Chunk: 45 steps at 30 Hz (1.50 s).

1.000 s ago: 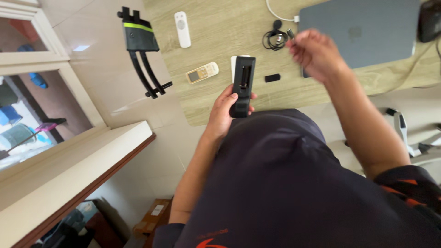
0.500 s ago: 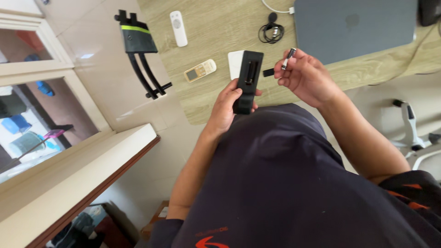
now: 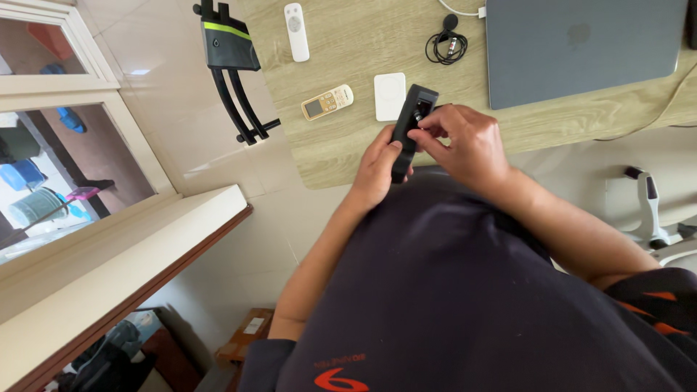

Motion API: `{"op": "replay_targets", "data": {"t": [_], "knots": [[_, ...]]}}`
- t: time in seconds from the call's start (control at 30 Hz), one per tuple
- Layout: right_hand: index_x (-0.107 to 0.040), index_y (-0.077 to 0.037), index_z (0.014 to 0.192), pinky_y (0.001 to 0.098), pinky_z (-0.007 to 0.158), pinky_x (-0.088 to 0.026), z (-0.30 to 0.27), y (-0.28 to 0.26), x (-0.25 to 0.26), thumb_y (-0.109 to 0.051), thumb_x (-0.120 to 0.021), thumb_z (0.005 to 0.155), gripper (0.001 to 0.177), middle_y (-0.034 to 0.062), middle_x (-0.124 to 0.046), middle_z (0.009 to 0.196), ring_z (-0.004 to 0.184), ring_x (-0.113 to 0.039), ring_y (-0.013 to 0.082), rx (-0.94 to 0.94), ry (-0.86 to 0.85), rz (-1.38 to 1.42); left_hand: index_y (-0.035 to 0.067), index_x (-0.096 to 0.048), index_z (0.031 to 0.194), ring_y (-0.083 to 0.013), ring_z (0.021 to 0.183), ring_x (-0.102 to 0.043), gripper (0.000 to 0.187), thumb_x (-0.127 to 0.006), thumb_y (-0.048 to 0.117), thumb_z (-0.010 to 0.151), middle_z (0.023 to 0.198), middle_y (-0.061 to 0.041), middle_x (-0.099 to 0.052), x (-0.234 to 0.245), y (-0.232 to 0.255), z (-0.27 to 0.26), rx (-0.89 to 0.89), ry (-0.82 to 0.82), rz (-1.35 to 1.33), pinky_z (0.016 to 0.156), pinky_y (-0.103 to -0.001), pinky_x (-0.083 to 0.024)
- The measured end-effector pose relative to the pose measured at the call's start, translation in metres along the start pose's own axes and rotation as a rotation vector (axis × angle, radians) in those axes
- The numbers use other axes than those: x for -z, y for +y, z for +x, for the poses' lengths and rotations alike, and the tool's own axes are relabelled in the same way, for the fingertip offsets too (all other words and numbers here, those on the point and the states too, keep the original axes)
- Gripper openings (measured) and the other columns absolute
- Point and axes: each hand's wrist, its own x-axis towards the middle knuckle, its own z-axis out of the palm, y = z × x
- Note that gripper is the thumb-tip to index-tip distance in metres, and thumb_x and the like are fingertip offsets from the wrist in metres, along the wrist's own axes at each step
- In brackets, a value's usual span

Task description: The person replaces batteries in three remote controls on a desk. They open each remote's battery compartment, insert batteries, and close the covers. The person also handles a power strip and several charging cables, plugging and unplugging them.

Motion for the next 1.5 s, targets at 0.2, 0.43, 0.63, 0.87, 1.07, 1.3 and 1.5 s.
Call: {"op": "replay_targets", "data": {"t": [0.2, 0.43, 0.63, 0.87, 1.07, 1.3, 1.5], "knots": [[-0.072, -0.004, 0.103, 0.0375, 0.073, -0.056, 0.003, 0.001, 0.002, -0.016, -0.089, 0.087, 0.026, 0.0096, -0.071, 0.093, 0.087, -0.069, 0.0266, 0.144, -0.002, -0.035, 0.004, -0.055, 0.130, -0.0118, 0.073, -0.062, 0.031, -0.040, 0.019, 0.107, 0.107, -0.010, -0.070, 0.003, 0.000, -0.002, 0.001, -0.045, 0.005, 0.062, -0.027, -0.053], [-0.066, -0.004, 0.117, 0.0447, 0.083, -0.055, 0.015, -0.005, 0.013, -0.023, -0.093, 0.067, 0.060, 0.0203, -0.067, 0.108, 0.101, -0.065, 0.0382, 0.147, 0.053, -0.194, 0.004, -0.057, 0.128, -0.0105, 0.069, -0.061, 0.031, -0.041, 0.019, 0.106, 0.102, -0.009, -0.072, 0.001, 0.005, 0.000, 0.033, -0.063, 0.031, 0.061, -0.027, -0.051], [-0.062, -0.005, 0.127, 0.0403, 0.080, -0.055, 0.022, 0.008, 0.018, -0.031, -0.093, 0.074, 0.067, 0.0119, -0.073, 0.109, 0.096, -0.071, 0.0283, -0.283, -0.275, 0.051, 0.005, -0.060, 0.124, -0.0078, 0.070, -0.058, 0.028, -0.043, 0.017, 0.105, 0.099, -0.005, -0.071, 0.000, 0.008, -0.003, 0.003, -0.080, 0.193, 0.065, -0.025, -0.050], [-0.061, -0.005, 0.126, 0.0389, 0.076, -0.055, 0.012, 0.028, 0.006, -0.032, -0.092, 0.076, 0.065, 0.0130, -0.073, 0.107, 0.092, -0.070, 0.0277, -0.309, -0.296, 0.064, 0.006, -0.059, 0.127, -0.0076, 0.070, -0.059, 0.030, -0.044, 0.018, 0.105, 0.098, -0.005, -0.072, 0.006, 0.006, 0.000, 0.047, -0.076, 0.179, 0.065, -0.025, -0.050], [-0.068, -0.006, 0.123, 0.0369, 0.082, -0.059, 0.020, 0.110, -0.007, -0.019, -0.074, 0.111, 0.019, 0.0090, -0.076, 0.105, 0.094, -0.075, 0.0240, -0.298, 0.105, 0.064, 0.004, -0.063, 0.115, -0.0093, 0.063, -0.062, 0.029, -0.056, 0.030, 0.105, 0.090, -0.009, -0.074, 0.014, 0.002, -0.001, 0.077, 0.031, 0.056, 0.058, -0.025, -0.050], [-0.071, -0.010, 0.096, 0.0430, 0.067, -0.055, 0.059, 0.202, -0.047, -0.022, -0.074, 0.101, 0.013, 0.0103, -0.074, 0.094, 0.085, -0.073, 0.0286, -0.129, -0.102, -0.531, 0.003, -0.069, 0.100, -0.0096, 0.051, -0.061, 0.033, -0.063, 0.035, 0.101, 0.074, -0.010, -0.073, 0.017, 0.001, -0.004, 0.132, 0.198, 0.128, 0.050, -0.024, -0.048], [-0.071, -0.003, 0.097, 0.0440, 0.063, -0.057, 0.095, 0.239, -0.091, -0.030, -0.075, 0.091, 0.028, 0.0170, -0.074, 0.091, 0.084, -0.073, 0.0339, -0.352, -0.419, -0.838, 0.002, -0.066, 0.098, -0.0105, 0.053, -0.061, 0.030, -0.061, 0.032, 0.103, 0.075, -0.011, -0.073, 0.018, -0.002, -0.007, 0.058, 0.234, 0.067, 0.051, -0.025, -0.049]]}}
